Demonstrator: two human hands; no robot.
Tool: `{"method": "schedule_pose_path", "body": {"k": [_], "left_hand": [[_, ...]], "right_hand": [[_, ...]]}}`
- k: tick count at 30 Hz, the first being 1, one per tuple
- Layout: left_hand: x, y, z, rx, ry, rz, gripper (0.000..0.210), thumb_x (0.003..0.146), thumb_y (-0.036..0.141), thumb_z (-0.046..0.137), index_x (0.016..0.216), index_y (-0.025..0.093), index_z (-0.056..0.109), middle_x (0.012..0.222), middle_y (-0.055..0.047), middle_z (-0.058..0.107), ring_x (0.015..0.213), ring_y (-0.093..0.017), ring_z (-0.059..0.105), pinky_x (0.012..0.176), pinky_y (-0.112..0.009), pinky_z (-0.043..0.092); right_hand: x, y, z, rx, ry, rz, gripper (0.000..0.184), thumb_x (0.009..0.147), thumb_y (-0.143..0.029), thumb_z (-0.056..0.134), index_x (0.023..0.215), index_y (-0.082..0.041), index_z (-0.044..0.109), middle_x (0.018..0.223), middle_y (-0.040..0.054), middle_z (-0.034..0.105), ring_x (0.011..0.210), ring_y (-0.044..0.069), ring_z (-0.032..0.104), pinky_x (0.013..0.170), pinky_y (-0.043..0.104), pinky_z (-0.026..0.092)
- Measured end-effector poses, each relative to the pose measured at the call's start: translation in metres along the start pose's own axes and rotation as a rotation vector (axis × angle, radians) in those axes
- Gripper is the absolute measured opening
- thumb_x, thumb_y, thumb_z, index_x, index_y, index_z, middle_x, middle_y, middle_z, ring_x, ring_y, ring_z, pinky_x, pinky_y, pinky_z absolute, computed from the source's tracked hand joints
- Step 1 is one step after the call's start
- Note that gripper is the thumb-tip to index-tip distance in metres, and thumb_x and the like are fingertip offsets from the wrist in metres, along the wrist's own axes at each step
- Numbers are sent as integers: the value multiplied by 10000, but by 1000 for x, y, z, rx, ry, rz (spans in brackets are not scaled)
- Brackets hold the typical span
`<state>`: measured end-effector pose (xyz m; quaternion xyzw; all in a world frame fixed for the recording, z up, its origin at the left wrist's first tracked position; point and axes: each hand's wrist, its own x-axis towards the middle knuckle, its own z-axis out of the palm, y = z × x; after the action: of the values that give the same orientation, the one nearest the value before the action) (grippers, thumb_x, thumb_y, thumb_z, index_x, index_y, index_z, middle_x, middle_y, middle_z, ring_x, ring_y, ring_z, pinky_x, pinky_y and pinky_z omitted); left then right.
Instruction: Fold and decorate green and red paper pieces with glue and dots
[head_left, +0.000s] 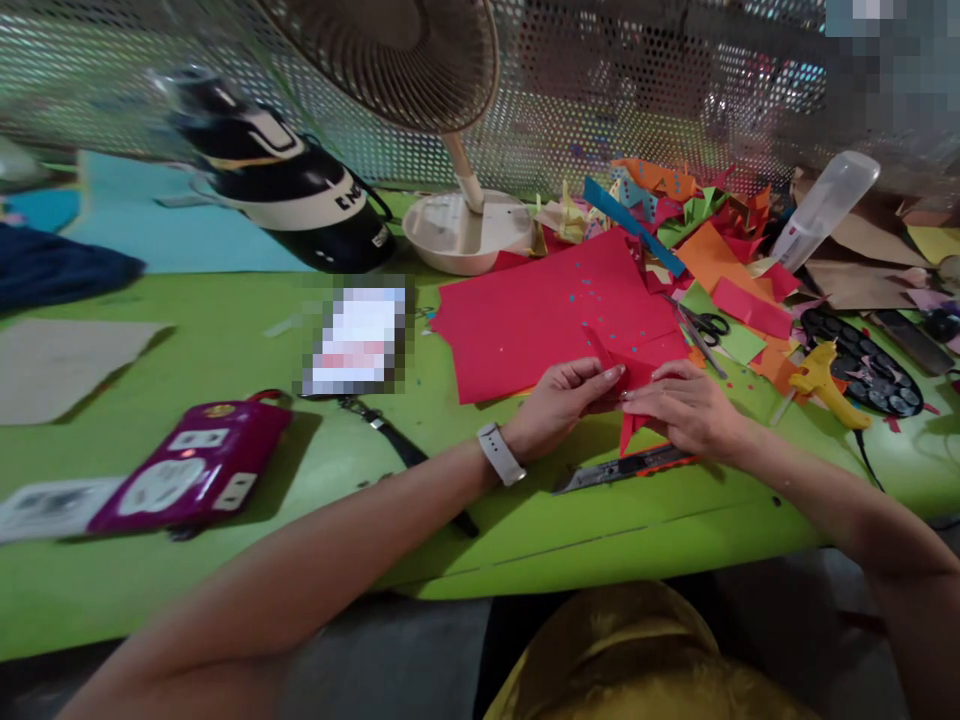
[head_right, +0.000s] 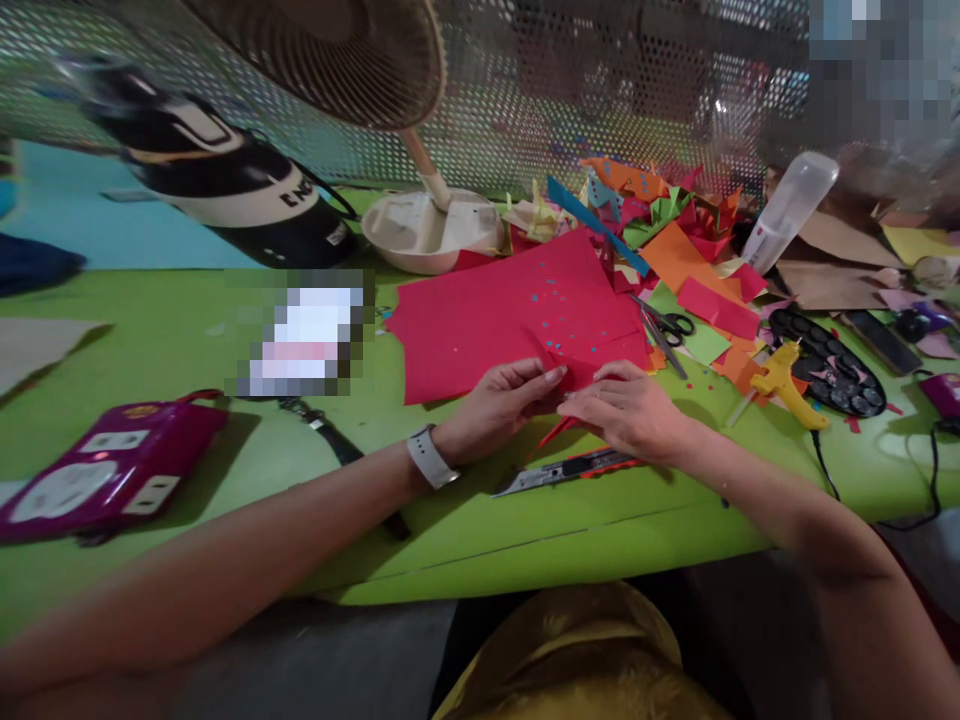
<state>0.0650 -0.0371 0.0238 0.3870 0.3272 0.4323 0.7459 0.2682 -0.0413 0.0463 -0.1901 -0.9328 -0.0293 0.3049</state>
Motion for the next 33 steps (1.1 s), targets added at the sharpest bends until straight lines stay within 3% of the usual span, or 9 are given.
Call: {"method": "schedule_pose_path", "body": {"k": [4, 8, 13, 17, 21, 25, 33], "left_hand": [[-2, -3, 1, 59, 12, 65, 328, 695, 455, 833, 745, 164, 691, 742, 12, 711, 680, -103, 641, 742, -265, 538], [-2, -4, 1, 123, 6, 111, 277, 761, 442, 783, 814, 177, 722, 791, -7, 727, 702, -113, 643, 738, -265, 529], [-7, -5, 4, 128, -81, 134, 272, 789, 413, 737, 960, 202, 739, 1000, -40, 753, 920, -178, 683, 915, -347, 520], [-12, -6, 5, 161, -95, 122, 254, 782, 359, 704, 991, 223, 751, 1036, -49, 755, 1023, -228, 679, 971, -373, 501], [-11, -6, 7, 281, -49, 149, 238, 805, 404, 695, 927, 210, 760, 963, -58, 762, 960, -219, 686, 911, -348, 521], [-9, -5, 11, 315, -21, 149, 280, 773, 460, 736, 884, 205, 767, 873, -42, 762, 823, -178, 683, 834, -325, 545], [-5, -8, 7, 205, 87, 102, 351, 685, 526, 805, 817, 202, 777, 828, -16, 762, 761, -143, 664, 844, -321, 551]], "right_hand": [[3, -4, -1, 23, 25, 124, 143, 978, -302, 555, 950, -229, 675, 944, 18, 764, 891, 137, 697, 1012, 374, 414], [3, -6, -1, -18, 24, 255, 182, 967, -365, 566, 929, -224, 676, 860, 20, 724, 811, 152, 639, 927, 367, 396], [1, -5, 1, -23, -57, 397, 227, 965, -388, 555, 953, -185, 657, 806, 43, 692, 771, 183, 589, 869, 378, 362], [1, -2, 1, 12, -134, 446, 181, 955, -364, 565, 955, -200, 640, 801, 35, 691, 789, 197, 600, 878, 387, 355], [0, -2, 2, 55, -172, 471, 123, 924, -288, 577, 982, -191, 627, 828, 51, 702, 826, 215, 618, 876, 402, 370], [0, -4, 6, 87, -170, 497, 148, 933, -322, 568, 977, -193, 626, 843, 52, 710, 832, 211, 625, 886, 413, 387], [2, -9, 5, 72, -38, 513, 175, 942, -362, 572, 964, -203, 642, 848, 51, 718, 833, 209, 636, 875, 415, 429]]}}
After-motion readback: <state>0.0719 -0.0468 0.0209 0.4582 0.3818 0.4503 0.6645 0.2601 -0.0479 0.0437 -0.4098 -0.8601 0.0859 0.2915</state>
